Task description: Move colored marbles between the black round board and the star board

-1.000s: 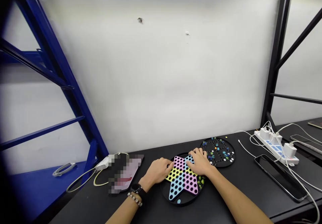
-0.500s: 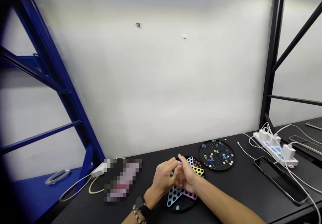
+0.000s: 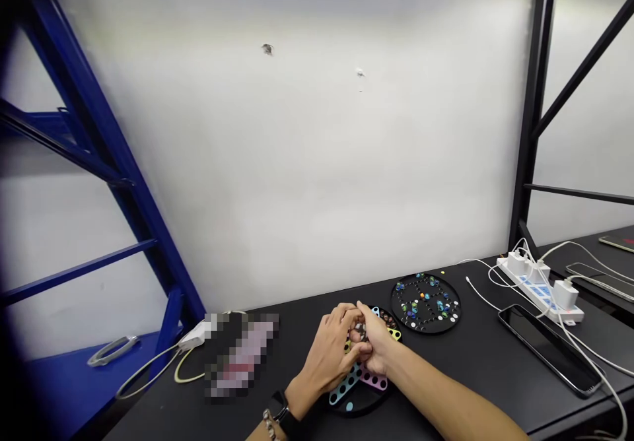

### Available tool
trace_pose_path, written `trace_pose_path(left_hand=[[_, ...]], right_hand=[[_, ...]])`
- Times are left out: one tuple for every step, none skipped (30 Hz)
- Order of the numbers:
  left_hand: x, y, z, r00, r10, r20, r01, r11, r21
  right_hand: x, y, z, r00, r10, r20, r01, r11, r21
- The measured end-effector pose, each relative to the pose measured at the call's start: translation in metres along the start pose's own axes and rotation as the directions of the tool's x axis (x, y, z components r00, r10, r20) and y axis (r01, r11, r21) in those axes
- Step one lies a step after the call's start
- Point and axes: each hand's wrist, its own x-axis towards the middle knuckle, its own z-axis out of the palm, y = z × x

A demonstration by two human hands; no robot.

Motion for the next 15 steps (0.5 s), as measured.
trace_pose_path(left_hand=[[-0.001, -0.004, -0.001, 1.0, 0.021, -0.016, -0.021, 1.0, -0.011], [-0.002, -0.008, -0.002, 0.999, 0.04, -0.019, -0.04, 0.999, -0.02], [-0.003, -0.013, -0.003, 0.998, 0.055, -0.002, -0.055, 0.998, -0.028], [-0.004, -0.017, -0.003, 0.997, 0.066, 0.036, -0.065, 0.997, -0.032], [-0.005, -0.022, -0.004, 0.994, 0.069, 0.087, -0.067, 0.997, -0.033], [-0.006, -0.026, -0.003, 0.988, 0.066, 0.143, -0.063, 0.998, -0.029], [-0.007, -0.03, -0.002, 0.98, 0.053, 0.191, -0.051, 0.999, -0.018], [-0.008, -0.034, 0.0, 0.972, 0.034, 0.231, -0.034, 0.999, -0.004], [-0.008, -0.036, 0.002, 0.966, 0.012, 0.257, -0.015, 1.0, 0.01], [-0.008, -0.038, 0.003, 0.962, -0.006, 0.273, 0.0, 1.0, 0.024], [-0.007, -0.039, 0.005, 0.959, -0.018, 0.282, 0.008, 0.999, 0.036], [-0.007, -0.039, 0.005, 0.958, -0.025, 0.285, 0.012, 0.999, 0.047], [-0.006, -0.038, 0.005, 0.958, -0.03, 0.285, 0.013, 0.998, 0.061], [-0.005, -0.036, 0.004, 0.958, -0.037, 0.284, 0.015, 0.997, 0.079], [-0.004, -0.035, 0.002, 0.958, -0.049, 0.281, 0.021, 0.995, 0.101]], right_hand=[[0.001, -0.006, -0.007, 1.0, -0.016, -0.018, 0.016, 1.0, -0.018], [0.002, -0.014, -0.016, 0.995, -0.065, -0.071, 0.059, 0.994, -0.087], [0.003, -0.022, -0.027, 0.979, -0.154, -0.136, 0.124, 0.97, -0.209], [0.004, -0.03, -0.04, 0.943, -0.271, -0.194, 0.183, 0.908, -0.378], [0.004, -0.039, -0.054, 0.874, -0.419, -0.246, 0.217, 0.789, -0.575], [0.003, -0.047, -0.068, 0.799, -0.552, -0.239, 0.194, 0.613, -0.766], [0.002, -0.054, -0.082, 0.738, -0.64, -0.212, 0.112, 0.427, -0.897], [0.0, -0.059, -0.096, 0.709, -0.677, -0.2, -0.007, 0.277, -0.961], [-0.001, -0.063, -0.108, 0.704, -0.677, -0.215, -0.133, 0.172, -0.976], [-0.003, -0.066, -0.117, 0.711, -0.661, -0.24, -0.236, 0.098, -0.967], [-0.004, -0.068, -0.125, 0.72, -0.638, -0.272, -0.313, 0.052, -0.948], [-0.004, -0.069, -0.129, 0.728, -0.619, -0.294, -0.359, 0.021, -0.933], [-0.004, -0.068, -0.131, 0.733, -0.611, -0.3, -0.38, -0.002, -0.925], [-0.004, -0.068, -0.132, 0.733, -0.614, -0.293, -0.385, -0.019, -0.923], [-0.003, -0.067, -0.13, 0.73, -0.625, -0.277, -0.38, -0.034, -0.924]])
